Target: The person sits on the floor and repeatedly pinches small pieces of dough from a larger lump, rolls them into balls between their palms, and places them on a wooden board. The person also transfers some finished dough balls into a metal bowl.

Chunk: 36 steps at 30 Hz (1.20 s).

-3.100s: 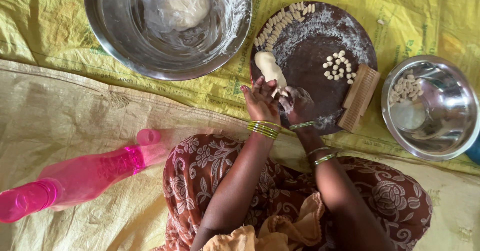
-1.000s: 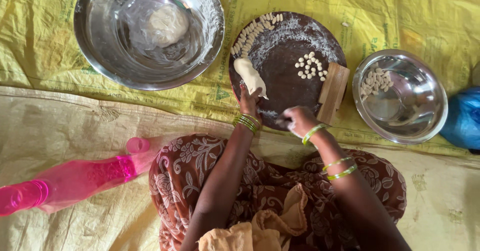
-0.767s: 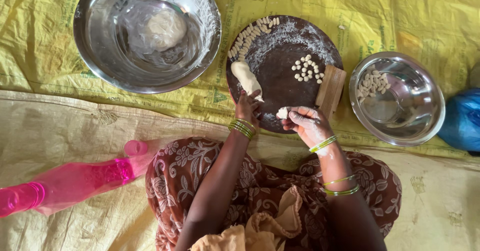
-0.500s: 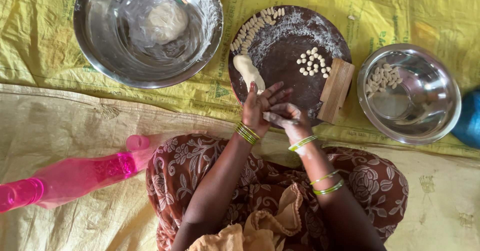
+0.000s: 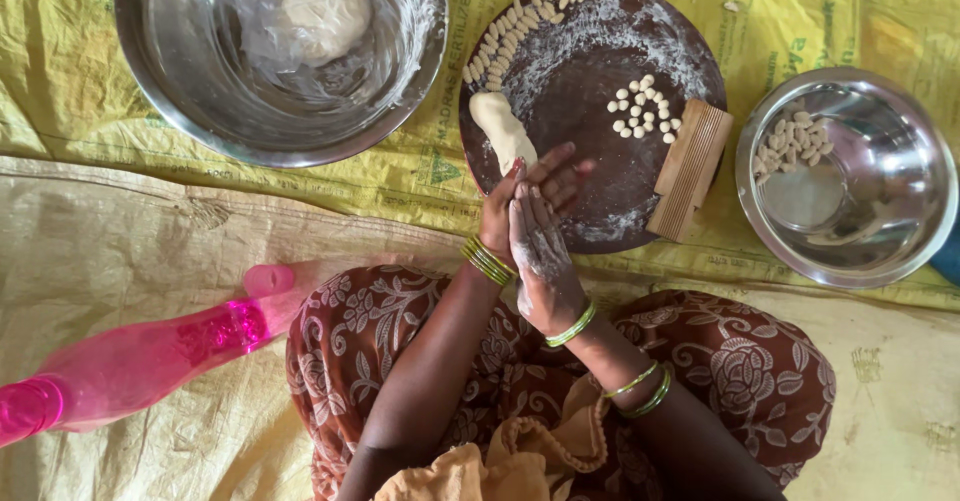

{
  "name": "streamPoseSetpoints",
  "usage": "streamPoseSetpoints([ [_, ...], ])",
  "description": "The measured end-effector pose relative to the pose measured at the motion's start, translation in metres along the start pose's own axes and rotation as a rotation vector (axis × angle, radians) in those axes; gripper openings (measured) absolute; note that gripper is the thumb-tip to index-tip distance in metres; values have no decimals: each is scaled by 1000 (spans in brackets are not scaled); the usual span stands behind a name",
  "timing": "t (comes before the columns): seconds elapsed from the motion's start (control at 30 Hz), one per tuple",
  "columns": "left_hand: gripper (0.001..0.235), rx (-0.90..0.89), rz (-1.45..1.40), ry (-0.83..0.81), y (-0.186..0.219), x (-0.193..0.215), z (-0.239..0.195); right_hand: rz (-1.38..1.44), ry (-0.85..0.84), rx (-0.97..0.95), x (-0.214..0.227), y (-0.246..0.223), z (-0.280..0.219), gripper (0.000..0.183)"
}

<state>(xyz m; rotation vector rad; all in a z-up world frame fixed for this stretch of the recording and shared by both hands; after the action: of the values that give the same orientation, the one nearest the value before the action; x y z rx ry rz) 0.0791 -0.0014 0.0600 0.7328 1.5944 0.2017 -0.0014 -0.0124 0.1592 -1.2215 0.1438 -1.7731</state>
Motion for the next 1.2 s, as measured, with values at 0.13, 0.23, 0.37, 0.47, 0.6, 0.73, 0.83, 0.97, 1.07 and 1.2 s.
streamPoseSetpoints([
  [0.13, 99, 69, -81, 65, -12, 1, -2, -44, -78, -2, -3, 4, 6, 83],
  [0.23, 110, 47, -90, 143, 4, 7, -5, -137, -86, 4, -4, 6, 7, 74],
  [0.37, 114, -68, -125, 154, 30, 4, -11, -271, -48, 72, 9, 2, 0, 47],
  [0.47, 112, -75, -113, 102, 33, -2, -13, -192, 72, 85, 25, 2, 0, 24],
  [0.6, 112, 36, -170, 45, 13, -16, -12, 147, 177, -192, 39, 33, 6, 9],
  [0.73, 112, 90, -239, 44, 0, -24, -16, -27, 249, -174, 47, 36, 19, 10],
  [0.83, 113, 44, -207, 80, 4, -18, -16, -180, 290, -29, 46, 13, 22, 12],
  [0.97, 113, -122, -182, 167, 36, 10, -12, -213, 183, 158, 27, -22, 10, 27],
  [1.07, 111, -83, -289, 158, 34, 18, -10, -268, 70, 186, 9, -18, 4, 41],
  [1.2, 103, 17, -227, 213, 12, 20, -1, -398, 14, 118, -3, 15, 3, 51],
])
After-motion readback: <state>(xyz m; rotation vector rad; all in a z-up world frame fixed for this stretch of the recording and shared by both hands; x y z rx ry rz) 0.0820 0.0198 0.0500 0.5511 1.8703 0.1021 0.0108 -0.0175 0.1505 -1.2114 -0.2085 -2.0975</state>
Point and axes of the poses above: each hand's wrist, its own z-axis towards the middle knuckle, its own x-axis out of the back of the hand, y = z × x, the point moved 10 cm from there along z, towards the middle knuckle, and after that the axes turned 12 degrees about y, right-handed, at the moved point
